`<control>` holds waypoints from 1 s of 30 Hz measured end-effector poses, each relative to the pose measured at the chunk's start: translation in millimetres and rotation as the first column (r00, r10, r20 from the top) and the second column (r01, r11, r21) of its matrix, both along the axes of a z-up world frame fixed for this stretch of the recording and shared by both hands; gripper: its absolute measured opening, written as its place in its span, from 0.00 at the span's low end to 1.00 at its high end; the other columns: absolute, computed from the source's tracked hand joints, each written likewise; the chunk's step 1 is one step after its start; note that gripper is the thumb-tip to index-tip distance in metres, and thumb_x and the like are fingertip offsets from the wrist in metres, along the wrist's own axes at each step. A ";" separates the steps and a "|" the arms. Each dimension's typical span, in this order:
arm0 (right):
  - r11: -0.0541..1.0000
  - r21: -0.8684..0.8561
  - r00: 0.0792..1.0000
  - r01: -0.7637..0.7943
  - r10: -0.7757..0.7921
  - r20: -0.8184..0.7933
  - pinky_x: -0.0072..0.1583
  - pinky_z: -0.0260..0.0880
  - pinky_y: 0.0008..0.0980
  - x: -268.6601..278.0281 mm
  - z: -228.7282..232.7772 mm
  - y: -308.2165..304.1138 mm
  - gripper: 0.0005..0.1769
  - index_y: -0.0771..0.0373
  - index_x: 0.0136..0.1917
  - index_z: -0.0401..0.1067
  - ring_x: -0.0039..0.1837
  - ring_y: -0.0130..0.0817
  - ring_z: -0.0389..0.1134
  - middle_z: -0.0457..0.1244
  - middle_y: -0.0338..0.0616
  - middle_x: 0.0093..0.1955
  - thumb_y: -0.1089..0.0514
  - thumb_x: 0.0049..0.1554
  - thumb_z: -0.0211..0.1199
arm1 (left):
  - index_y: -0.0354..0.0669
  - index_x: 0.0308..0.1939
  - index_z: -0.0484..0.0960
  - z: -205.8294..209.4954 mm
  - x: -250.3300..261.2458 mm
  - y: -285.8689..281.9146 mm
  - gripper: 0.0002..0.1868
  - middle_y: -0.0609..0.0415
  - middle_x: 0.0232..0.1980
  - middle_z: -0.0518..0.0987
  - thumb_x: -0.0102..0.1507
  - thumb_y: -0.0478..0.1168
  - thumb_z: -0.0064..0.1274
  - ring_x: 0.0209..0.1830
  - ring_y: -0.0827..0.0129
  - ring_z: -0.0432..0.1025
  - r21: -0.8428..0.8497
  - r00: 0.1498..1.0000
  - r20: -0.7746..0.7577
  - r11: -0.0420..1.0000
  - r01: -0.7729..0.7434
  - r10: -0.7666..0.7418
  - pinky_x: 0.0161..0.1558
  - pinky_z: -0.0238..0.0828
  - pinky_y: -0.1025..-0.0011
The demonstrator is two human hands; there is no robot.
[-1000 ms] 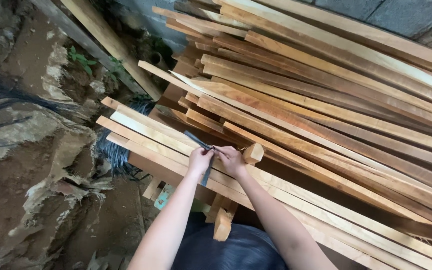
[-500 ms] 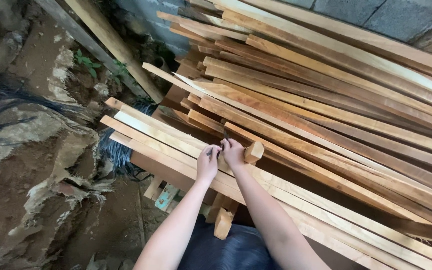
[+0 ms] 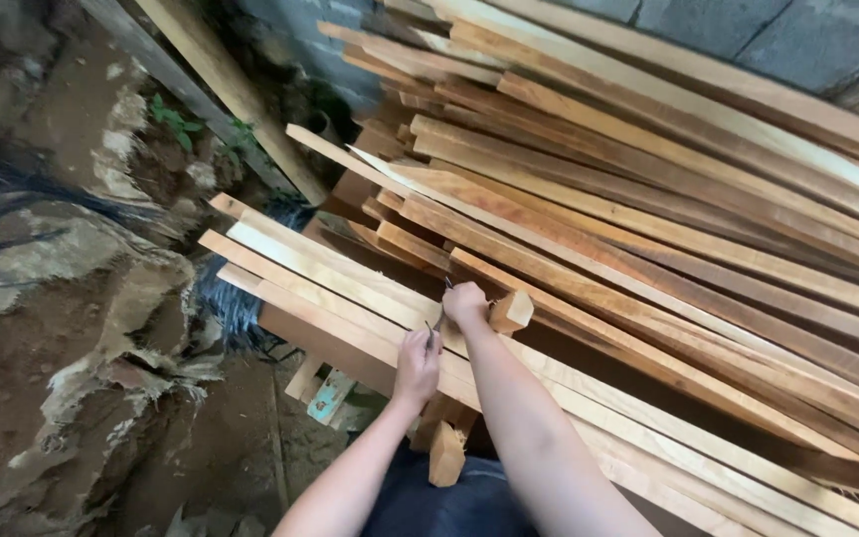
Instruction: Bundling and tying thin wooden strips together using plastic ties and pliers.
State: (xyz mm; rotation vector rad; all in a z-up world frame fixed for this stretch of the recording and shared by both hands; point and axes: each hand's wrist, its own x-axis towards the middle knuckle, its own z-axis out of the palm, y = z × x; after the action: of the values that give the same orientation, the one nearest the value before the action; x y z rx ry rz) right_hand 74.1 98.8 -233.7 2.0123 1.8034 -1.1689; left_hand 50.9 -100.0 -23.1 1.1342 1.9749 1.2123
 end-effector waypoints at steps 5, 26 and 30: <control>0.990 0.008 0.986 -0.144 0.143 0.083 0.56 0.76 0.49 6.7 36.9 -4.0 0.20 0.52 0.53 0.82 0.58 0.42 0.75 0.73 0.43 0.50 0.42 0.56 0.59 | 0.53 0.26 0.71 3.7 -4.9 3.7 0.17 0.55 0.30 0.73 0.70 0.47 0.42 0.44 0.56 0.72 -0.141 0.991 -0.124 0.989 0.036 -0.054 0.53 0.64 0.59; 0.879 -0.032 0.866 -0.476 0.474 0.160 0.60 0.75 0.43 -2.6 24.4 -4.9 0.15 0.54 0.51 0.82 0.60 0.43 0.73 0.72 0.40 0.48 0.52 0.61 0.56 | 0.63 0.60 0.75 -61.0 -28.4 46.0 0.16 0.70 0.77 0.66 0.68 0.48 0.45 0.77 0.56 0.55 -0.187 0.632 -0.765 0.982 -0.034 -0.124 0.70 0.49 0.35; 1.000 -0.017 0.994 0.005 -0.007 -0.106 0.58 0.76 0.38 10.3 68.3 -13.7 0.18 0.41 0.42 0.83 0.58 0.37 0.74 0.74 0.34 0.44 0.40 0.59 0.52 | 0.65 0.46 0.83 -76.4 -28.0 71.4 0.14 0.68 0.54 0.82 0.70 0.50 0.38 0.76 0.68 0.60 -0.219 0.748 -0.653 0.975 -0.034 -0.120 0.71 0.52 0.36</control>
State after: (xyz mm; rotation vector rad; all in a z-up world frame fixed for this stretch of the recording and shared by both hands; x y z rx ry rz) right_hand 84.4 85.1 -165.4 1.9822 1.8306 -1.3122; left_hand 22.9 -28.6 -99.4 1.6388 2.4939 0.5561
